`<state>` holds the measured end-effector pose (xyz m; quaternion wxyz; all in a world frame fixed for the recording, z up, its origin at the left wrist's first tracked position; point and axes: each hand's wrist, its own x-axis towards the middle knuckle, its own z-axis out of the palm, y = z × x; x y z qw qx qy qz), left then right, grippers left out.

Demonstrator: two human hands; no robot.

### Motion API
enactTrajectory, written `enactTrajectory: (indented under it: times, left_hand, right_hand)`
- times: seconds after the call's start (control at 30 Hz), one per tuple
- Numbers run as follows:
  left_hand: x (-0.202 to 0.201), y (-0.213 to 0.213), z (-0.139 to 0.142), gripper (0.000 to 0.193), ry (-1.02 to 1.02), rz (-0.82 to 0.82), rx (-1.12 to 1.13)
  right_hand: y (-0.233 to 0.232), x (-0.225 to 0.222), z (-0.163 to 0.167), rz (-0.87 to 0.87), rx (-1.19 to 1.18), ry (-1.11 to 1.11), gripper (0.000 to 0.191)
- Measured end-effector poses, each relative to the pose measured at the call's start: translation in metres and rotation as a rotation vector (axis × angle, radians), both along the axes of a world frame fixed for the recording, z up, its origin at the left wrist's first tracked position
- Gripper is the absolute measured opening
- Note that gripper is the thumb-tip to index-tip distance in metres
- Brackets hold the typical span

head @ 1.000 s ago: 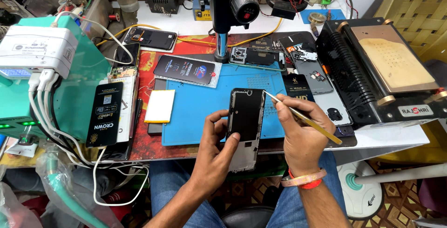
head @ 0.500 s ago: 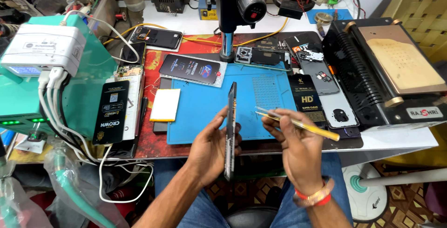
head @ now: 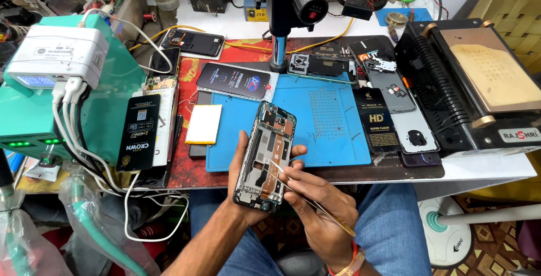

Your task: The person holds a disassembled phone frame and uses a white adhesive tube to apply a bead of glue around the frame's edge, rotating the frame to reach all sides. They then cap the tube, set it down, and pick up a replacement phone back panel to align with the frame.

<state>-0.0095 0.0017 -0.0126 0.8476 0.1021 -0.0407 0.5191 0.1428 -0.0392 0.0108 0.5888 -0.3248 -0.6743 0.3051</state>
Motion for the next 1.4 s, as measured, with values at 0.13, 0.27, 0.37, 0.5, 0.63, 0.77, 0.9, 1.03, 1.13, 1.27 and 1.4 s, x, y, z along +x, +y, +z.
enactTrajectory:
  times: [0.13, 0.27, 0.37, 0.5, 0.63, 0.77, 0.9, 1.03, 1.13, 1.27, 1.4]
  left_hand:
    - [0.002, -0.002, 0.002, 0.088, 0.065, 0.027, -0.097]
    - [0.004, -0.002, 0.0, 0.08, 0.099, 0.024, -0.123]
    - [0.003, -0.001, -0.005, 0.073, 0.122, -0.004, -0.111]
    - [-0.001, 0.002, -0.007, 0.065, 0.471, 0.049, -0.107]
    - [0.002, 0.002, -0.005, 0.059, 0.479, 0.027, -0.186]
    - [0.002, 0.002, -0.005, 0.063, 0.528, 0.018, -0.118]
    - [0.001, 0.001, -0.008, 0.065, 0.603, 0.034, -0.074]
    - [0.0, 0.002, -0.016, 0.065, 0.681, 0.026, -0.111]
    - [0.0, 0.002, -0.022, 0.063, 0.701, 0.046, -0.052]
    - [0.002, 0.002, -0.021, 0.062, 0.755, 0.097, -0.039]
    - [0.002, 0.002, -0.01, 0.06, 0.876, 0.173, -0.035]
  right_hand:
    - [0.003, -0.005, -0.003, -0.005, 0.102, -0.012, 0.016]
    - [0.011, -0.007, -0.007, -0.054, 0.075, 0.009, 0.017]
    - [0.022, -0.003, -0.009, -0.032, -0.122, 0.199, 0.02]
    - [0.051, 0.011, -0.002, 0.171, -0.344, 0.581, 0.023]
    - [0.071, 0.024, 0.008, 0.213, -0.584, 0.56, 0.026]
    - [0.08, 0.024, 0.011, 0.281, -0.612, 0.559, 0.025]
    - [0.085, 0.025, 0.01, 0.302, -0.615, 0.567, 0.025]
    - [0.088, 0.026, 0.008, 0.337, -0.643, 0.543, 0.026]
    - [0.091, 0.027, 0.006, 0.356, -0.666, 0.513, 0.027]
    - [0.094, 0.028, 0.003, 0.39, -0.718, 0.5, 0.027]
    - [0.096, 0.029, 0.003, 0.458, -0.758, 0.495, 0.025]
